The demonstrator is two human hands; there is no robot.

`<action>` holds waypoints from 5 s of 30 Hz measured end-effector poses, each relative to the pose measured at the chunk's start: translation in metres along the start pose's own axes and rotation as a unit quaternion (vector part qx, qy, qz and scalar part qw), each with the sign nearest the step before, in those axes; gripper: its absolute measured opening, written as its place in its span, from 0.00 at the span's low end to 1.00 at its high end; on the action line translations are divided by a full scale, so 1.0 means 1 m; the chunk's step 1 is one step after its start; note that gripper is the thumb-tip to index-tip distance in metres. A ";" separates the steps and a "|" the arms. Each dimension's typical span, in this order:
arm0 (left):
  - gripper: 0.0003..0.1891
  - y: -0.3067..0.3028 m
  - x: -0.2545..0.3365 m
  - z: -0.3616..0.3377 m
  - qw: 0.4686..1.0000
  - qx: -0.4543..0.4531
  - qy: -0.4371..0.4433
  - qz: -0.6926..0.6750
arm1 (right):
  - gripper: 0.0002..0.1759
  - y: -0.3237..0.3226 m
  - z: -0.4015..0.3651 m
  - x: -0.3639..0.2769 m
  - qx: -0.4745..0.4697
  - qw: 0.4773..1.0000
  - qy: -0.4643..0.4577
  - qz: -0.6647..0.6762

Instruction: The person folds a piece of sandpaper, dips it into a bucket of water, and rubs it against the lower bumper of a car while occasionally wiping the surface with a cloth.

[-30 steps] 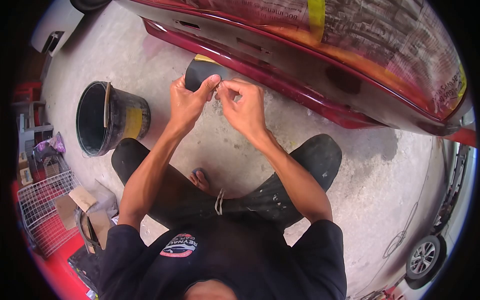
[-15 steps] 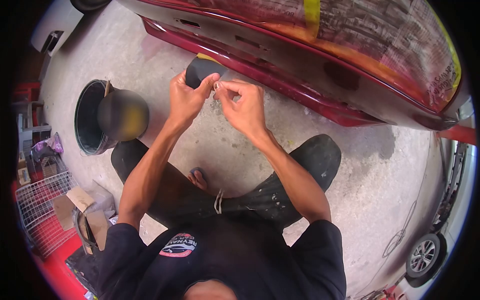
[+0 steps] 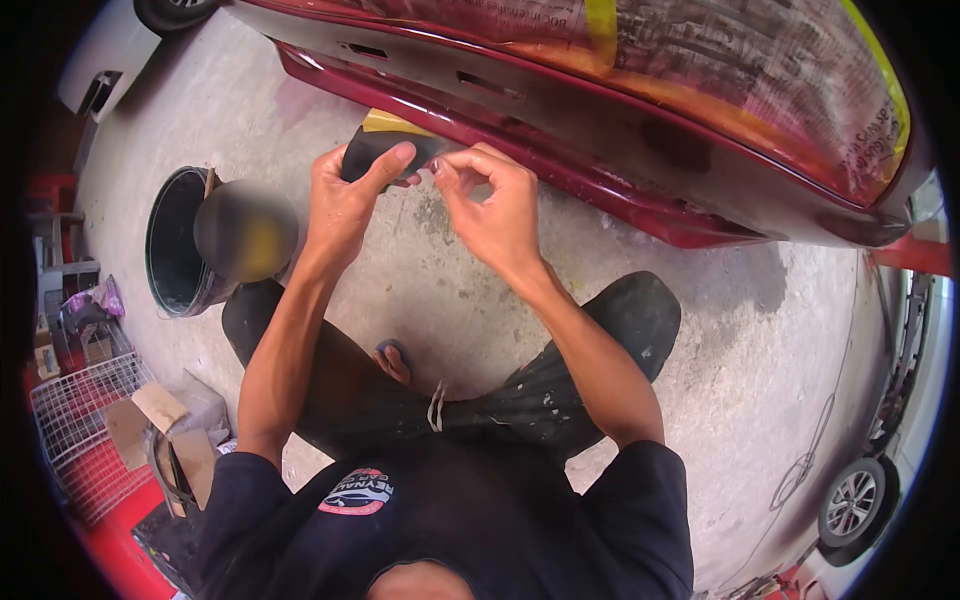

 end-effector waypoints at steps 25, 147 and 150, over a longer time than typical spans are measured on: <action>0.07 0.018 0.011 -0.004 0.998 -0.034 0.034 0.035 | 0.04 -0.008 -0.010 -0.018 0.028 0.999 -0.007 0.047; 0.06 0.038 -0.010 -0.010 0.989 0.071 0.096 -0.086 | 0.10 0.000 -0.018 0.015 0.045 0.966 0.161 0.195; 0.06 0.037 -0.010 -0.008 0.989 0.078 0.097 -0.076 | 0.10 0.002 -0.016 0.012 0.048 0.964 0.167 0.203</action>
Point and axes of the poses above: each hand's wrist, its own z-axis towards the middle knuckle, its own y-axis out of the palm, x = y × z, the point moved 10 cm from there along z, towards the middle knuckle, and after that the axes turned 7 degrees about y, right-handed, at the moved point
